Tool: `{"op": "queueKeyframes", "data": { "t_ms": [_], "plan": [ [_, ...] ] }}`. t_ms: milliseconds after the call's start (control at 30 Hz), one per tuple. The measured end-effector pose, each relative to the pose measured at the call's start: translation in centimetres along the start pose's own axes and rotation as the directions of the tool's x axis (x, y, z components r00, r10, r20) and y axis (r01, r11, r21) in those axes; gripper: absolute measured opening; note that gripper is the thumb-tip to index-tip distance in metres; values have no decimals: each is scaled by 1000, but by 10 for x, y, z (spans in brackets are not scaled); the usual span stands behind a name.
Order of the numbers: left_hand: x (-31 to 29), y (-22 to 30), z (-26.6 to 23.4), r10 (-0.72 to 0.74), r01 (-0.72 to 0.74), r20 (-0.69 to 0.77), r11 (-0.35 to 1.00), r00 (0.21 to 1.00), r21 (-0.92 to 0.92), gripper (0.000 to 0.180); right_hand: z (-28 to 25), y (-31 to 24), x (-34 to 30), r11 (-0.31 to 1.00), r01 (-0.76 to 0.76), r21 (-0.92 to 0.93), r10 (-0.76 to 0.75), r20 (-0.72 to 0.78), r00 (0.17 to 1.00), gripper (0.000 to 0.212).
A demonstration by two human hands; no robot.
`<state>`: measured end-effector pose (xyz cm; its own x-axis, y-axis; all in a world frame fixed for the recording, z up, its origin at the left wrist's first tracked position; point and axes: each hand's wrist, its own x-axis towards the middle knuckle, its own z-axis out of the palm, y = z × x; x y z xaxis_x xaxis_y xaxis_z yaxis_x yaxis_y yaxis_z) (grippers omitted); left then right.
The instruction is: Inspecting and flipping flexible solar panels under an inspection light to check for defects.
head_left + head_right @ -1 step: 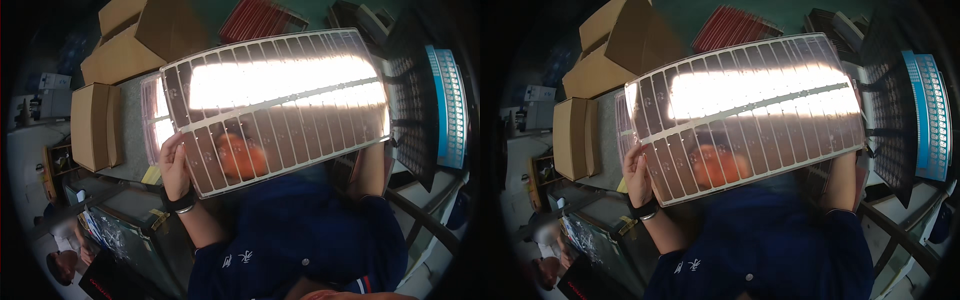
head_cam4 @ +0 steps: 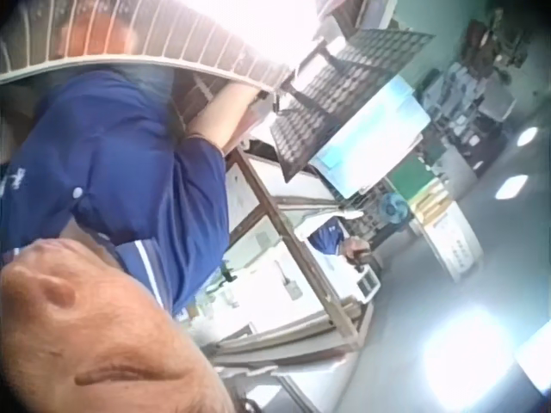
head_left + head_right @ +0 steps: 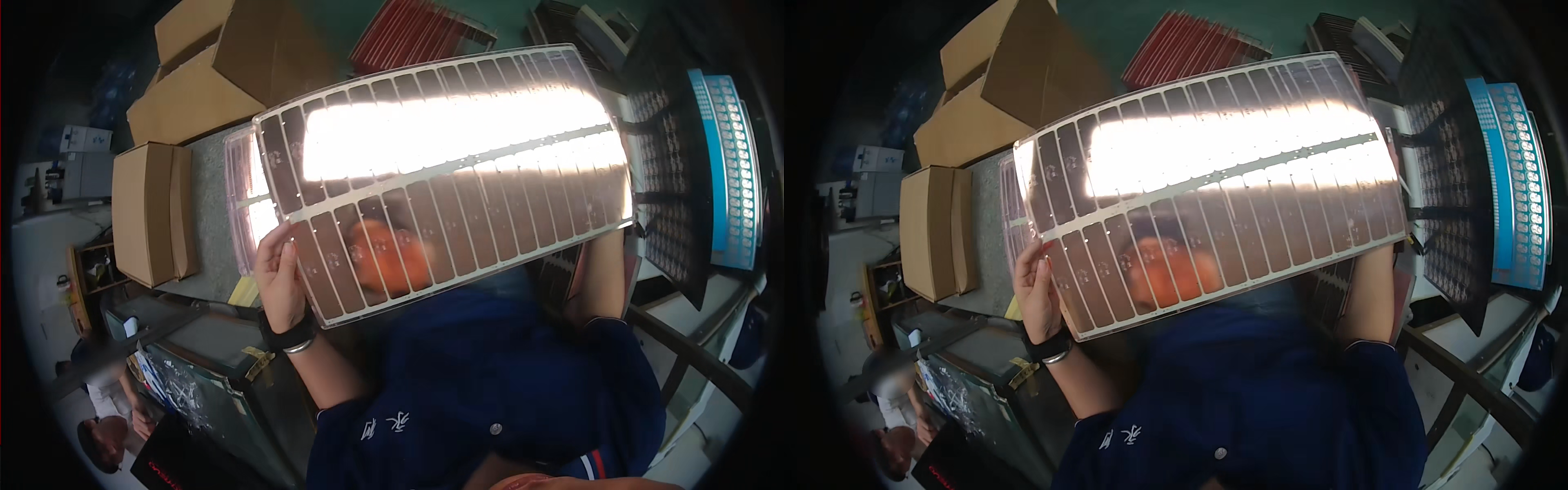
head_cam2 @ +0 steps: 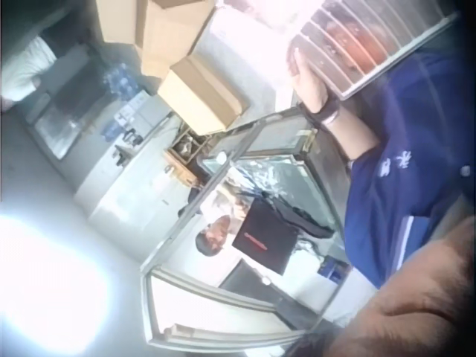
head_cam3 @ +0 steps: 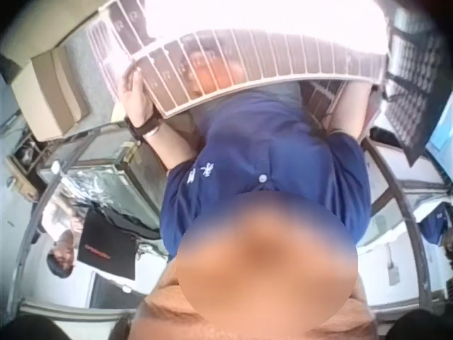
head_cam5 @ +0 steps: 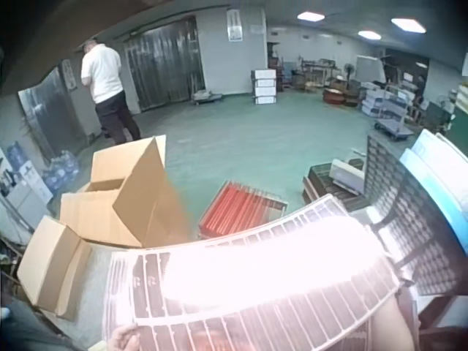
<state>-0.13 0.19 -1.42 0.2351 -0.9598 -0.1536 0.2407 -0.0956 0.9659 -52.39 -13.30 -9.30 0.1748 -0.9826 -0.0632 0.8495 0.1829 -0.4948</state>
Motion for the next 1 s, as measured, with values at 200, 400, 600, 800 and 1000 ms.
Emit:
{"op": "queueKeyframes", "data": {
  "t_ms": [200,400,600,800,1000],
  "plan": [
    [2,-7,-1,34,-31,-43,996,998,80,27,-2,-3,0,999,-5,49,3,21,1000,32],
    [4,-11,-1,27,-20,-107,998,994,63,24,0,-6,-3,988,-150,-29,152,67,986,44],
    [8,-5,5,-12,25,-290,999,957,41,20,43,-11,-15,751,64,-657,-166,-94,982,53],
    [8,2,6,44,-30,-259,998,965,59,22,45,-13,-22,710,-19,-704,-66,-93,993,49],
    [8,9,6,48,-43,-219,999,974,27,23,38,-8,-30,682,-16,-731,-113,-127,985,47]
  ]
}}
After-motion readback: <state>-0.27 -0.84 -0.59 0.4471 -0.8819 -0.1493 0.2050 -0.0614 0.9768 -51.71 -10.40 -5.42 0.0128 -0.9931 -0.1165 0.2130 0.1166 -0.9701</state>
